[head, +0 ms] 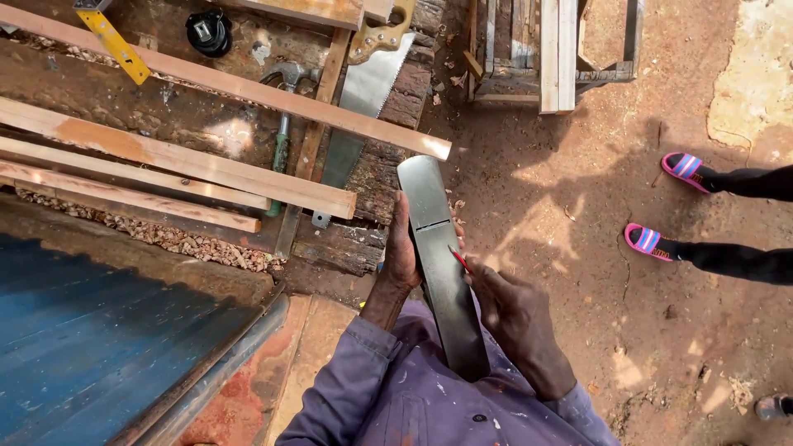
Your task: Measuring and marking wooden planks with a ruler and square, briefly using a pneumatic blow gun, and inspecting a hand plane.
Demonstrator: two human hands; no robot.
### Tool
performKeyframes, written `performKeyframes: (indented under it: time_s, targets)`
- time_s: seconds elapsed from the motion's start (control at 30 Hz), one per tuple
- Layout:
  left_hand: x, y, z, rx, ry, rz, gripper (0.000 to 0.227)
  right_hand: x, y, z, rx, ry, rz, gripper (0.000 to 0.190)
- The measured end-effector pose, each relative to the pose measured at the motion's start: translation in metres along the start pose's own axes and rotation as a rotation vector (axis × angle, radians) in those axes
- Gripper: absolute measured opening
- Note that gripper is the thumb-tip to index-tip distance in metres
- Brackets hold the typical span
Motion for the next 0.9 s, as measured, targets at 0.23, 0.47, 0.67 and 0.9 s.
performKeyframes:
  time_s: [0.23,0.47,0.67,0.9]
  targets:
    - [-0.016,0.037,0.031,0.001,0.124,-0.035,0.085,0.014,-0.030,0.047,0.025,-0.173,0.063,0.029]
    - [-0.047,0.055,0.038,0.030,0.152,-0.014,0.099,-0.001,-0.073,0.046,-0.001,-0.381,0.042,0.037]
    - [-0.029,0.076,0.041,0.124,0.210,-0.018,0.081,0.000,-0.075,0.088,0.076,-0.453,0.113,0.025]
    - [-0.025,0.053,0.049,0.118,0.192,0.008,0.098,-0.002,-0.080,0.058,-0.020,-0.447,0.069,0.032]
Point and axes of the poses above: each hand's wrist, its own z-axis towards the middle knuckle, its own y-axis out of the palm, x = y × z, the point moved 9 cm from there along z, towards the middle knuckle, and after that the axes turned 2 degrees about y, right-handed, at the moved point
